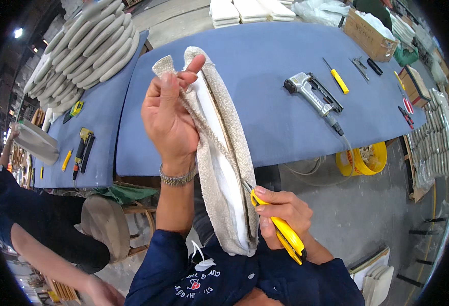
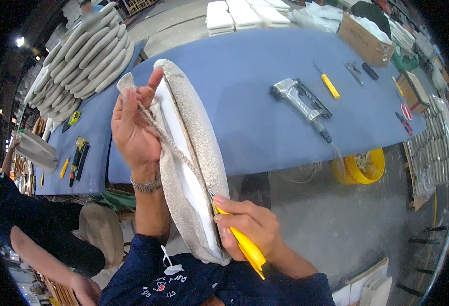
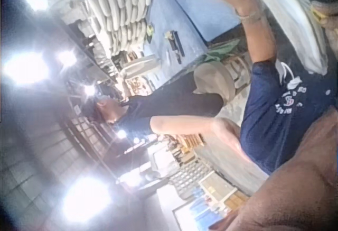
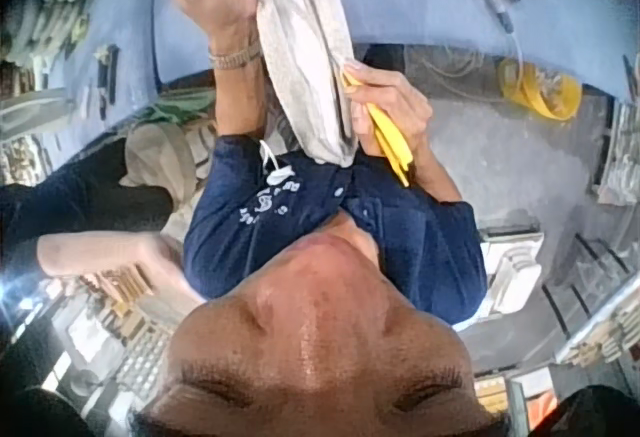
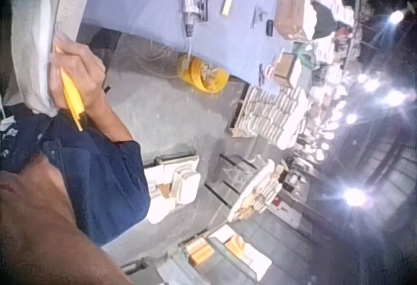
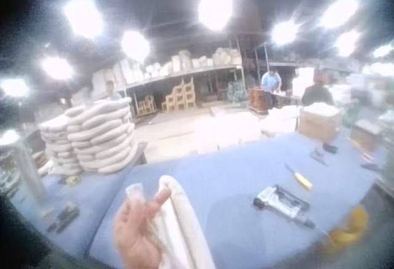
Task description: The person folds a white fabric cover over a foam cushion, uses a pneumatic staple gun to secure the fabric along the edges, and trims excess fabric with a utility knife. The finished cushion is placed on a stack of similar cushions.
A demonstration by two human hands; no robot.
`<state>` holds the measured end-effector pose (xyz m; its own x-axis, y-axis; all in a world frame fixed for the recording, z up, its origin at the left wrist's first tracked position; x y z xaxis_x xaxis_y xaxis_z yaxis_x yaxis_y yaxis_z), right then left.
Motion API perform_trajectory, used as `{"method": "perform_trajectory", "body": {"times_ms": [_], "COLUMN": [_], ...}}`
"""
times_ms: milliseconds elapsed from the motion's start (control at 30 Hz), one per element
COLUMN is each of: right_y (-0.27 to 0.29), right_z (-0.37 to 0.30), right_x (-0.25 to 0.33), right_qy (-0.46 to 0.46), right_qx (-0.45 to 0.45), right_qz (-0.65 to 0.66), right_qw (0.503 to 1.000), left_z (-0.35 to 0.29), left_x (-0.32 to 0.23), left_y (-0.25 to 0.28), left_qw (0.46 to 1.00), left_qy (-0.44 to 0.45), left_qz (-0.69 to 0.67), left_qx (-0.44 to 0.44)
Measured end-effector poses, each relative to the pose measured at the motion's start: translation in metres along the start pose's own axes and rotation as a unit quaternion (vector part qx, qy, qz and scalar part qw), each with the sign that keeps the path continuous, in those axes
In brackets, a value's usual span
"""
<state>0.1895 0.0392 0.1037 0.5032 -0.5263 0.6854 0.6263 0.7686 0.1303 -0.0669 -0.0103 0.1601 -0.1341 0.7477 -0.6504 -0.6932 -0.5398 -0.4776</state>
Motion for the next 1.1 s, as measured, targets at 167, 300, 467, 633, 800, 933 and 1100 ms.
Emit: {"method": "perform_trajectory", "body": {"times_ms": [167,300,467,633,800,933,1100], "right_y": [-0.009,-0.001,0.000,-0.004,-0.024,-0.024,-0.026], "right_z": [0.024,0.082,0.123,0.089,0.079,0.082,0.081], "right_x": [-0.015,-0.037,-0.070,-0.069,-0.036,-0.029,-0.031], "right_qy": [0.018,0.029,-0.097,-0.018,0.063,0.070,0.065], "right_qx": [0.017,0.018,0.028,-0.020,-0.005,-0.018,-0.027], "right_qz": [-0.041,-0.096,0.006,0.019,-0.022,-0.036,-0.037], "right_qw": [0.999,0.995,0.995,0.999,0.998,0.997,0.997], "left_z": [0.027,0.068,0.117,0.103,0.054,0.032,0.011], "left_x": [0.011,0.054,0.084,0.107,0.073,0.053,0.019], "left_y": [0.010,-0.006,0.012,0.038,0.047,0.033,0.017], "left_qw": [0.989,0.977,0.957,0.964,0.956,0.859,0.811], "left_qy": [-0.031,-0.047,-0.053,-0.025,0.118,-0.002,-0.059], "left_qz": [0.112,0.139,0.227,0.260,0.266,0.491,0.578], "left_qx": [-0.089,-0.157,-0.170,-0.056,0.034,0.146,0.070]}}
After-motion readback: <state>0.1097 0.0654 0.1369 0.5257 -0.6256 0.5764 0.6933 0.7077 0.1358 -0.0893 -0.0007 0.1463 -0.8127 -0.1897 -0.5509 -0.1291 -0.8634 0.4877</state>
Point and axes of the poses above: each hand's wrist, its own z-axis towards the middle knuckle, its own y-axis out of the back of the hand, x = y × z, the point moved 7 cm from there along z, towards the middle knuckle, and after that the axes turned 7 degrees about z, right-handed, at the moved point
